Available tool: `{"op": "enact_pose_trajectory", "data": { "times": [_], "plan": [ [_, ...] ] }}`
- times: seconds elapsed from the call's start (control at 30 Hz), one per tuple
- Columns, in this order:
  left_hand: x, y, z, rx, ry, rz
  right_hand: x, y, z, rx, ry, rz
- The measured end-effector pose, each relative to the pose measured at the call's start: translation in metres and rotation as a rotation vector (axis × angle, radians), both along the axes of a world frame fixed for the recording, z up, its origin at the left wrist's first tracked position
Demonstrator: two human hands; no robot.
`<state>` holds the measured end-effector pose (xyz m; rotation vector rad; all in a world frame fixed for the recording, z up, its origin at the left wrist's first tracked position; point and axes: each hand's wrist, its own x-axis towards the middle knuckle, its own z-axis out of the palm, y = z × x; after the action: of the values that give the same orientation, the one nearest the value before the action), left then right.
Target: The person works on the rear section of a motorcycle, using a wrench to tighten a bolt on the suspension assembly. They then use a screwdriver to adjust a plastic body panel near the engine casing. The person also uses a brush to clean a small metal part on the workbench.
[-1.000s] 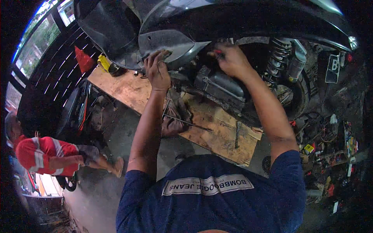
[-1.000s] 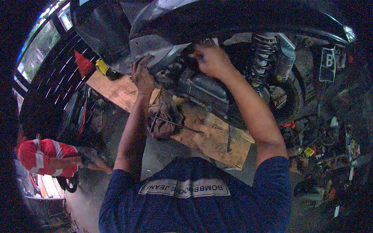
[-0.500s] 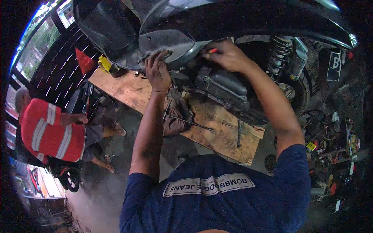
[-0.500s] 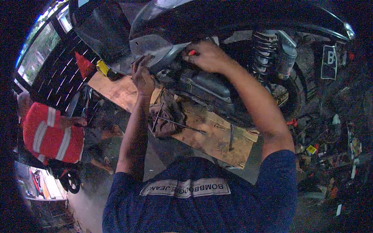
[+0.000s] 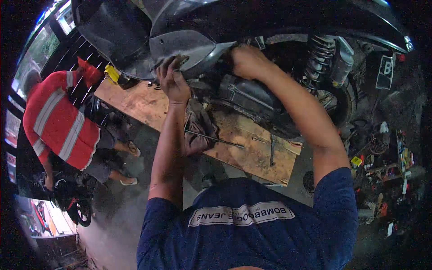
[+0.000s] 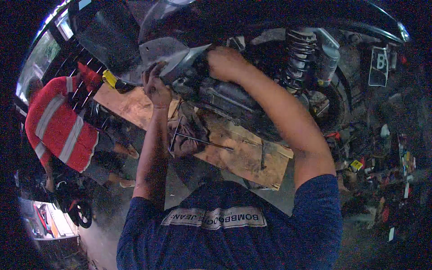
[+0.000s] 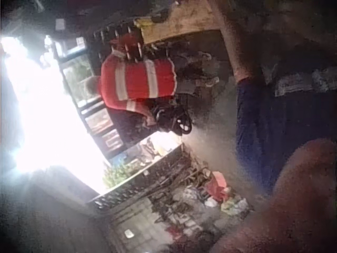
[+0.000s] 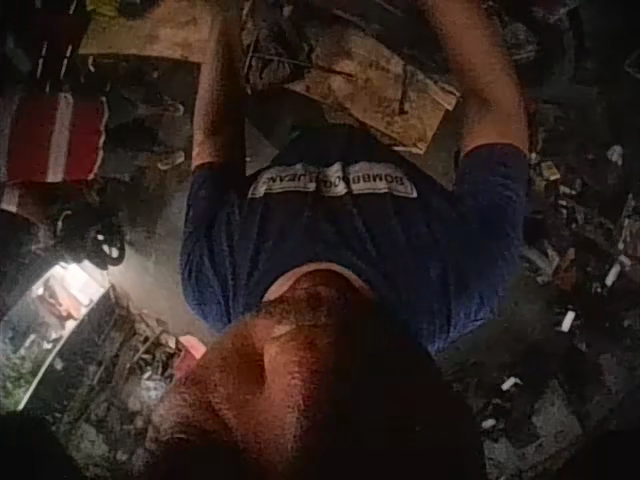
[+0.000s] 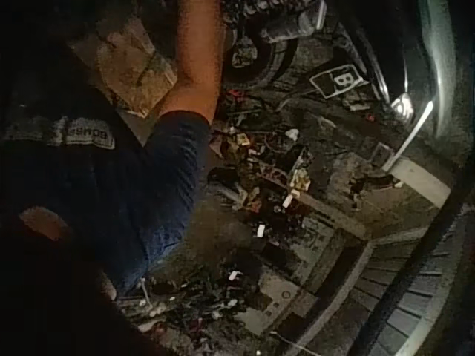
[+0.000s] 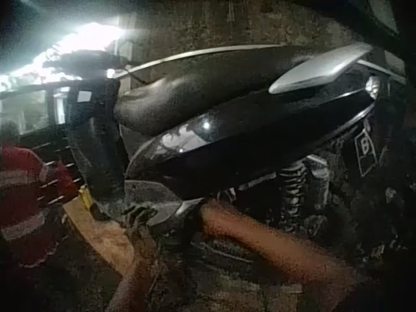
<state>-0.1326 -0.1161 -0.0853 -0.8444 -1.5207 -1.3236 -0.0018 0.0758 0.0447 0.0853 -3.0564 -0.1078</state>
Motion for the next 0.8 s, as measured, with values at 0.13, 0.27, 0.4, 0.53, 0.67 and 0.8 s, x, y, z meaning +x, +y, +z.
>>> {"op": "enact_pose_trajectory", "data": {
  "times": [0.13,0.27,0.4,0.53,0.67,0.8],
  "plan": [
    [0.008,-0.009,0.009,-0.063,0.042,0.011,0.016,-0.002,0.006,-0.045,0.141,0.071],
    [0.007,-0.013,0.011,-0.169,0.08,0.076,0.043,0.025,0.007,-0.229,0.32,0.189],
    [0.011,-0.011,0.006,-0.119,-0.005,0.089,0.067,0.004,0.03,-0.29,0.365,0.058],
    [0.013,-0.004,0.007,-0.08,-0.056,0.031,0.049,0.021,-0.01,-0.08,0.377,0.064],
    [0.01,-0.01,0.008,-0.052,-0.016,-0.076,0.049,0.01,-0.001,-0.292,0.432,0.182],
    [-0.001,-0.006,0.001,0.037,-0.05,-0.212,0.05,0.001,0.003,-0.178,0.475,-0.049]
  ]
}}
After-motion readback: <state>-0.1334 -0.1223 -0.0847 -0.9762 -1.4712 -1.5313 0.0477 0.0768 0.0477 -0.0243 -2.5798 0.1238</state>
